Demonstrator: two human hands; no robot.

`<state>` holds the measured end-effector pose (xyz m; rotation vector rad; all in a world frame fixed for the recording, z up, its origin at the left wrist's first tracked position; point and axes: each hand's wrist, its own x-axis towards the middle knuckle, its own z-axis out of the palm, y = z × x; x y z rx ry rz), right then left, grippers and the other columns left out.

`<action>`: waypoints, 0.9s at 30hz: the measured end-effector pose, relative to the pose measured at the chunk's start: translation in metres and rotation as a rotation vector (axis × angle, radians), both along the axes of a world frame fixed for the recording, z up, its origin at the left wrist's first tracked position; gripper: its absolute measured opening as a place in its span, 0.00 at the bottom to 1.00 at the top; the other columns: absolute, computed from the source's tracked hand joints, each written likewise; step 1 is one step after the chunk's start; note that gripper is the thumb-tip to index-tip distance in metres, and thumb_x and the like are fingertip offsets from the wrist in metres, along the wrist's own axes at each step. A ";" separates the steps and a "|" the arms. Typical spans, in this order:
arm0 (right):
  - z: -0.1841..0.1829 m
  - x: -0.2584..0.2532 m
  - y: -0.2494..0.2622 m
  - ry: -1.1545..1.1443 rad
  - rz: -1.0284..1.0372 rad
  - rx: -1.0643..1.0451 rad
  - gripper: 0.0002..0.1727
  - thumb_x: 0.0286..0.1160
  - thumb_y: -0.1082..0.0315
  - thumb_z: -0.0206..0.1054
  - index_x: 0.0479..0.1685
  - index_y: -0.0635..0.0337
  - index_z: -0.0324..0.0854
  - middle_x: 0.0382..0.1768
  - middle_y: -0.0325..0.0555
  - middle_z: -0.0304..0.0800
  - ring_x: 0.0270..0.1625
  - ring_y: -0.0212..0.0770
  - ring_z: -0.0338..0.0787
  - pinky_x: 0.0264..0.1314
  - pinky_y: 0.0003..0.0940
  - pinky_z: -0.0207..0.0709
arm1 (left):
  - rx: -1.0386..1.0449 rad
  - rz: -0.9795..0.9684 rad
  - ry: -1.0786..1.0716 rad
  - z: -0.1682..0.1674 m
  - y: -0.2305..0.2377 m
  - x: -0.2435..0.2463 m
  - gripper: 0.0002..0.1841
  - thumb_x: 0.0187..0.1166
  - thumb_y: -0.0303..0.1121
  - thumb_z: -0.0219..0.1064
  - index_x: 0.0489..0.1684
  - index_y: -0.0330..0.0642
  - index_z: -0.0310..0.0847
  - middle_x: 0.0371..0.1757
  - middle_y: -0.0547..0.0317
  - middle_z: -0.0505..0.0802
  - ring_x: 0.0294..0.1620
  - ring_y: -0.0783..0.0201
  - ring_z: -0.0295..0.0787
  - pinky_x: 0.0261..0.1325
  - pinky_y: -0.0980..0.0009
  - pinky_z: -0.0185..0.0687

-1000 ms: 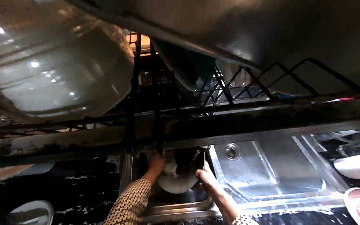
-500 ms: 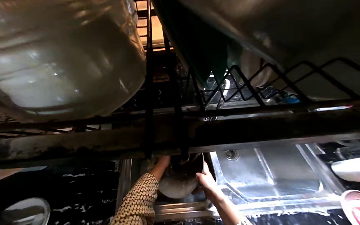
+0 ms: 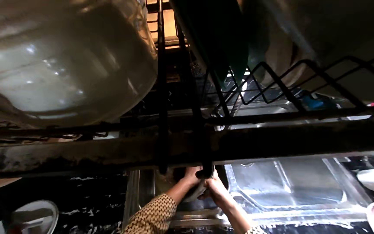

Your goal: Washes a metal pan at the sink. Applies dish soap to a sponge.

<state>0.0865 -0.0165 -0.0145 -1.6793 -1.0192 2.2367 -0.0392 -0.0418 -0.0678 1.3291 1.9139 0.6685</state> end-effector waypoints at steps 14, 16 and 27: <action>0.000 0.004 -0.001 0.046 0.078 0.045 0.55 0.66 0.87 0.53 0.95 0.39 0.32 0.69 0.65 0.75 0.42 0.60 0.92 0.25 0.58 0.86 | -0.136 0.054 0.149 -0.004 0.025 -0.047 0.32 0.88 0.40 0.58 0.89 0.34 0.60 0.91 0.31 0.60 0.90 0.39 0.60 0.89 0.49 0.59; -0.003 0.004 0.005 0.051 0.069 0.018 0.52 0.69 0.86 0.54 0.94 0.41 0.34 0.60 0.66 0.79 0.38 0.61 0.91 0.24 0.58 0.85 | -0.013 0.001 -0.026 0.003 0.026 -0.009 0.27 0.88 0.38 0.57 0.82 0.30 0.67 0.85 0.29 0.69 0.85 0.42 0.69 0.86 0.52 0.66; 0.003 0.017 -0.004 0.016 0.030 0.045 0.55 0.65 0.86 0.56 0.95 0.41 0.34 0.63 0.64 0.78 0.39 0.57 0.91 0.25 0.55 0.85 | -0.339 -0.092 0.320 -0.012 -0.020 -0.095 0.29 0.89 0.44 0.58 0.84 0.37 0.68 0.88 0.33 0.67 0.88 0.36 0.63 0.86 0.40 0.63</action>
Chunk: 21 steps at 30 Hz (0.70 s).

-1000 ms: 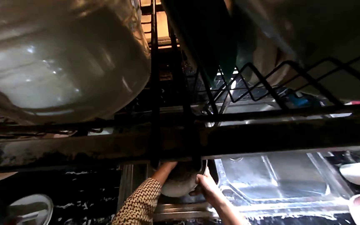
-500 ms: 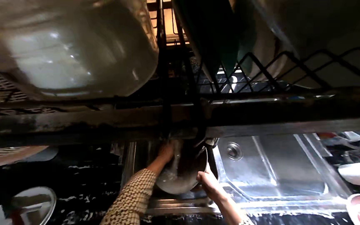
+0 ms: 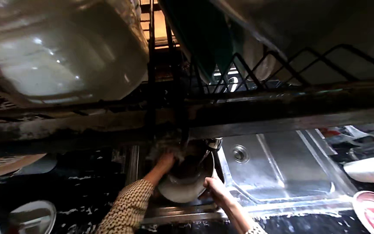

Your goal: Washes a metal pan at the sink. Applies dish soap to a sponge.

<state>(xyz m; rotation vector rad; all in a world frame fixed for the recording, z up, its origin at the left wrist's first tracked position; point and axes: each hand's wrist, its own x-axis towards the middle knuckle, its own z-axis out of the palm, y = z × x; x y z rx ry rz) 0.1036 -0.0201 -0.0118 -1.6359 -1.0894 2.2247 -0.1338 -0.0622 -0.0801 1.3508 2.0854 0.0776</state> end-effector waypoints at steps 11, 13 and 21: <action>-0.002 -0.007 0.016 0.070 -0.007 -0.064 0.40 0.76 0.78 0.57 0.88 0.48 0.46 0.42 0.62 0.85 0.31 0.57 0.91 0.24 0.53 0.85 | 0.262 -0.010 -0.851 0.036 0.011 0.096 0.18 0.81 0.24 0.61 0.67 0.24 0.73 0.63 0.35 0.84 0.62 0.51 0.83 0.69 0.58 0.78; 0.008 -0.010 0.013 0.016 0.063 -0.052 0.40 0.76 0.80 0.53 0.89 0.47 0.42 0.43 0.61 0.82 0.30 0.57 0.89 0.21 0.53 0.83 | 0.321 0.164 -0.802 0.038 0.031 0.097 0.21 0.83 0.27 0.62 0.70 0.23 0.71 0.65 0.32 0.84 0.66 0.48 0.84 0.73 0.55 0.78; 0.029 -0.008 0.010 -0.134 0.100 0.138 0.54 0.75 0.81 0.55 0.96 0.29 0.29 0.75 0.66 0.72 0.47 0.62 0.90 0.28 0.57 0.83 | 0.078 0.324 0.086 0.007 0.033 0.012 0.31 0.88 0.46 0.60 0.86 0.37 0.65 0.89 0.32 0.64 0.82 0.34 0.72 0.79 0.42 0.72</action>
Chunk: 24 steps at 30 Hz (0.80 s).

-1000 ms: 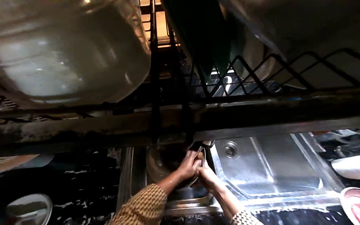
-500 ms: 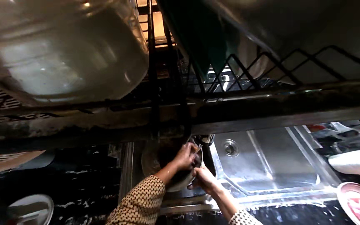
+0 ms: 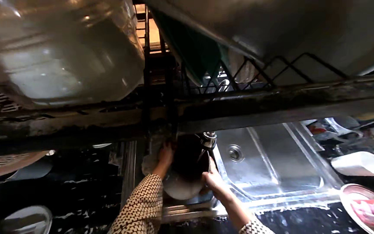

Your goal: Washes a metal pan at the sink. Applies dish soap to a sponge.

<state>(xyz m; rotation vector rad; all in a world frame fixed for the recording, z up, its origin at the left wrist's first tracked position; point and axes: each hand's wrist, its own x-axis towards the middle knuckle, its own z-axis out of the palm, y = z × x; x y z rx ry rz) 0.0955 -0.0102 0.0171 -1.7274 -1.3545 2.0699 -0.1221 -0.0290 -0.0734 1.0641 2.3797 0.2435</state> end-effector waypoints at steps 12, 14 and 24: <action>-0.012 -0.003 0.014 -0.006 0.203 0.164 0.55 0.66 0.81 0.58 0.97 0.38 0.34 0.81 0.62 0.69 0.70 0.58 0.82 0.57 0.62 0.81 | 0.287 0.173 -0.798 0.063 0.012 0.080 0.22 0.89 0.34 0.58 0.76 0.28 0.70 0.63 0.37 0.87 0.62 0.52 0.87 0.67 0.55 0.82; -0.004 -0.003 0.010 -0.003 0.172 0.120 0.56 0.66 0.82 0.56 0.97 0.36 0.33 0.81 0.62 0.68 0.61 0.58 0.86 0.40 0.59 0.84 | 0.463 0.275 -0.669 0.057 0.039 0.061 0.28 0.89 0.33 0.59 0.84 0.26 0.60 0.78 0.31 0.78 0.80 0.47 0.76 0.83 0.55 0.70; -0.009 -0.001 0.010 0.084 0.102 -0.047 0.56 0.68 0.85 0.55 0.96 0.35 0.32 0.64 0.66 0.78 0.41 0.62 0.91 0.22 0.57 0.83 | 0.465 -0.060 -0.542 0.054 0.028 0.067 0.22 0.82 0.26 0.62 0.72 0.22 0.71 0.73 0.27 0.79 0.79 0.42 0.75 0.84 0.54 0.68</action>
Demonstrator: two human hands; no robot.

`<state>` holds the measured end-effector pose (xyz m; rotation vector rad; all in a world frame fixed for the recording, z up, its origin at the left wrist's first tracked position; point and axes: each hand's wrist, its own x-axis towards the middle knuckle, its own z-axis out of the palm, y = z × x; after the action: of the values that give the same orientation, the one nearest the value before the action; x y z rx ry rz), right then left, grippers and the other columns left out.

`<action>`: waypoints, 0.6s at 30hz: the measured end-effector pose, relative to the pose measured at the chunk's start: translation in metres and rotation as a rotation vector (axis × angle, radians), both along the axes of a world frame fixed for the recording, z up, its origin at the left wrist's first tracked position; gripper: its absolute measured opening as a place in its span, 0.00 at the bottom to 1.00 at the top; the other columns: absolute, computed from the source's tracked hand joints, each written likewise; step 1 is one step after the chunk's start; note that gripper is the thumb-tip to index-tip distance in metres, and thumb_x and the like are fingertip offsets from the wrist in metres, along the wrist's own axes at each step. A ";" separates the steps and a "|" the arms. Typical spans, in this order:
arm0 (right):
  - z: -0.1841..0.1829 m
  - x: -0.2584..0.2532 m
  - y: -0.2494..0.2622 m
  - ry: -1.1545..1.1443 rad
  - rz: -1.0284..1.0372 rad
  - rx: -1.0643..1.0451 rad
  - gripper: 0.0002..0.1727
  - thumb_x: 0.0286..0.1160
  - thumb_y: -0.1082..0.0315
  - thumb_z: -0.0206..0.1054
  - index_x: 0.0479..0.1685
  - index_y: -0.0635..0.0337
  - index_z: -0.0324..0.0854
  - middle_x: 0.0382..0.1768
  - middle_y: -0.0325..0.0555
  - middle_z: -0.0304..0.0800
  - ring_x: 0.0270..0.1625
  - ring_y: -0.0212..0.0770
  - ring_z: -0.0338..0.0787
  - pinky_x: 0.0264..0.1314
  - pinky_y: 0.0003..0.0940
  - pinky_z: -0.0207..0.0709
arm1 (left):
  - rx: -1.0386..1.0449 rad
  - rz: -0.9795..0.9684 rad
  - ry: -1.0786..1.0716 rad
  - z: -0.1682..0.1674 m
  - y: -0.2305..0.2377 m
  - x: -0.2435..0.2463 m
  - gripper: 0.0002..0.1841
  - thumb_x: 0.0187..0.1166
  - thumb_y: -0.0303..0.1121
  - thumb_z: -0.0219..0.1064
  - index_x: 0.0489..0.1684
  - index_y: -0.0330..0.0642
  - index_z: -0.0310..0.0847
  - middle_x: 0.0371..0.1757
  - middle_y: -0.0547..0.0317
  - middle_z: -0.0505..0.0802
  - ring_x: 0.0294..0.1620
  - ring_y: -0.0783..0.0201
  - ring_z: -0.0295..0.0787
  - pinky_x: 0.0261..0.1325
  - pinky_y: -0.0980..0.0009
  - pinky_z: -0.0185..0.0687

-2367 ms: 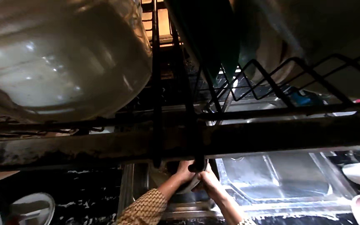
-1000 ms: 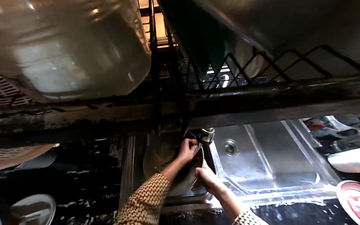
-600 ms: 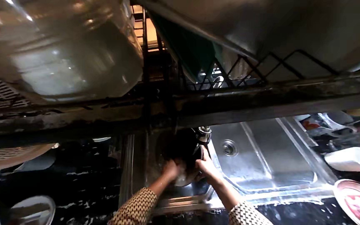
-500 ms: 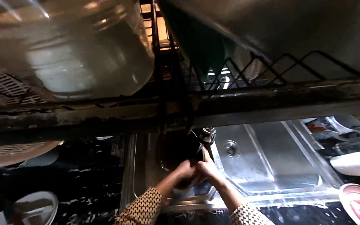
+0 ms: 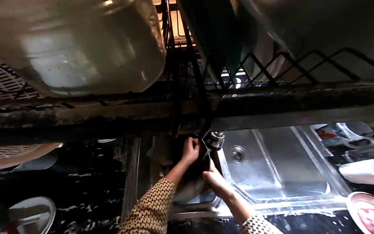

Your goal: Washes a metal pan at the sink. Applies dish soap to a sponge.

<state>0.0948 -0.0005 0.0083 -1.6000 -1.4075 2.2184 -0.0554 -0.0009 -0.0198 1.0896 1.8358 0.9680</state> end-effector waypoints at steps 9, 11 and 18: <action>0.010 0.004 0.003 -0.012 -0.039 0.037 0.53 0.70 0.85 0.54 0.96 0.37 0.35 0.70 0.61 0.76 0.42 0.53 0.91 0.21 0.50 0.83 | -0.277 -0.131 0.398 -0.008 -0.006 -0.021 0.25 0.86 0.33 0.59 0.81 0.35 0.71 0.85 0.32 0.71 0.77 0.37 0.78 0.76 0.45 0.76; 0.011 0.006 0.002 -0.041 -0.096 0.025 0.53 0.72 0.85 0.54 0.97 0.36 0.35 0.70 0.63 0.75 0.41 0.54 0.90 0.22 0.50 0.83 | -0.403 -0.068 0.508 -0.020 -0.009 -0.041 0.25 0.88 0.34 0.56 0.84 0.39 0.68 0.90 0.34 0.64 0.78 0.35 0.77 0.74 0.42 0.77; -0.004 0.003 -0.005 0.007 -0.189 -0.051 0.53 0.69 0.86 0.54 0.95 0.38 0.36 0.56 0.62 0.79 0.33 0.54 0.89 0.18 0.52 0.82 | -0.403 -0.260 0.374 -0.025 -0.029 -0.017 0.23 0.83 0.34 0.63 0.77 0.39 0.75 0.80 0.34 0.75 0.77 0.37 0.77 0.75 0.41 0.76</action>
<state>0.0976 -0.0055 0.0044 -1.6625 -1.1530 2.1645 -0.0721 -0.0297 -0.0451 1.2671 2.0019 0.2343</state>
